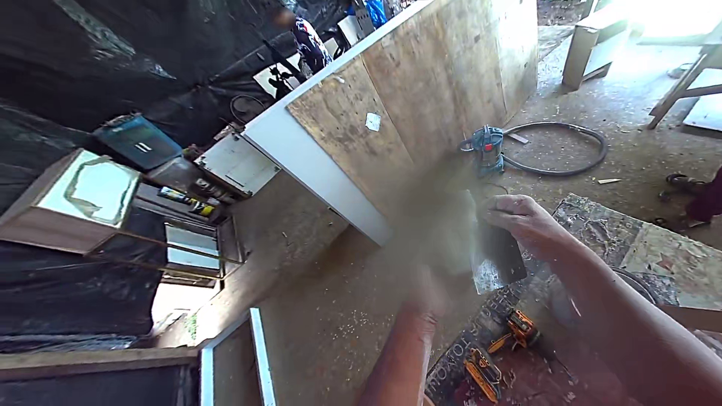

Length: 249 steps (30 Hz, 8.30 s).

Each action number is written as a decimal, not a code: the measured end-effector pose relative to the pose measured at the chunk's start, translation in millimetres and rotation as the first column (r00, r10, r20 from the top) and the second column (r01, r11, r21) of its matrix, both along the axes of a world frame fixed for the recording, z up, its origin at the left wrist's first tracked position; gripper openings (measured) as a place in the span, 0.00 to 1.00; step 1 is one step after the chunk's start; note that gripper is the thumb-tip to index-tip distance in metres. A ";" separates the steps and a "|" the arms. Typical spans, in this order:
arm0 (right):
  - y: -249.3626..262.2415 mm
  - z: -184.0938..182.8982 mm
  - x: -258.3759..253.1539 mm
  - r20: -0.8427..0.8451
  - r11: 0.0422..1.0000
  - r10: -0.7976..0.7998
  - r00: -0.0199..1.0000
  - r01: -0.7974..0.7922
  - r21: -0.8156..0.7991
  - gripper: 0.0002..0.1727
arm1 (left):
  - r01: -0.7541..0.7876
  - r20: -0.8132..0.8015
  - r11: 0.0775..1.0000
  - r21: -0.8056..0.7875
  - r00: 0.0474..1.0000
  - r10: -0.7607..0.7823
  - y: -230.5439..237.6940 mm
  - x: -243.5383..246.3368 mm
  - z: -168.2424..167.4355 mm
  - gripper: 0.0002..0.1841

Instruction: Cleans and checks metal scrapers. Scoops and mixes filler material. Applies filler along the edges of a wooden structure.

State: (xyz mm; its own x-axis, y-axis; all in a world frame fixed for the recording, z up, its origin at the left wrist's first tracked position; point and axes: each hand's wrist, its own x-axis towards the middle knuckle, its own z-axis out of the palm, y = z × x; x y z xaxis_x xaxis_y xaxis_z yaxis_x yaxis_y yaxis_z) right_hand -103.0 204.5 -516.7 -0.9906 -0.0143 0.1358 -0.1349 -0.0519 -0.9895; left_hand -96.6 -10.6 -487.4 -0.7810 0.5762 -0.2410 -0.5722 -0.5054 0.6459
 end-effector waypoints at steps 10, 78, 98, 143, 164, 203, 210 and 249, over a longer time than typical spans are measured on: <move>-25.4 17.2 3.6 -0.253 0.793 0.041 0.967 0.122 0.597 0.10 | 0.153 0.112 0.975 0.162 0.979 -0.172 -21.5 -13.2 -16.6 0.37; -32.8 -20.7 3.5 -0.050 0.557 -0.330 0.943 0.237 0.796 0.16 | -0.122 -0.116 0.992 0.020 0.986 0.123 -1.6 -10.4 -32.6 0.41; -37.3 -14.5 0.1 0.142 0.595 -0.366 0.920 0.114 0.795 0.25 | -0.238 -0.401 0.955 -0.178 0.904 0.151 8.2 15.7 -46.0 0.43; -21.0 -28.8 -0.5 -0.302 0.414 -0.259 0.918 0.388 0.824 0.25 | -0.140 -0.435 0.970 -0.199 0.900 0.040 6.2 6.8 -54.4 0.52; -29.6 -37.5 1.3 -0.183 0.471 -0.291 0.939 0.307 0.827 0.24 | -0.134 -0.460 0.903 -0.408 0.885 -0.076 11.4 2.9 -61.4 0.67; -24.8 -21.5 7.8 -0.160 0.423 -0.338 0.928 0.302 0.855 0.26 | -0.118 -0.391 0.989 -0.086 0.917 0.076 2.7 -9.6 -54.7 0.53; -26.7 -31.7 5.1 -0.229 0.437 -0.322 0.919 0.359 0.825 0.26 | -0.163 -0.423 0.968 -0.194 0.904 0.067 6.5 -6.8 -59.3 0.56; -60.2 1.3 12.2 -0.470 0.516 -0.159 0.868 0.479 0.710 0.22 | 0.199 -0.250 0.977 -0.076 0.945 -0.212 2.9 -10.3 -52.9 0.44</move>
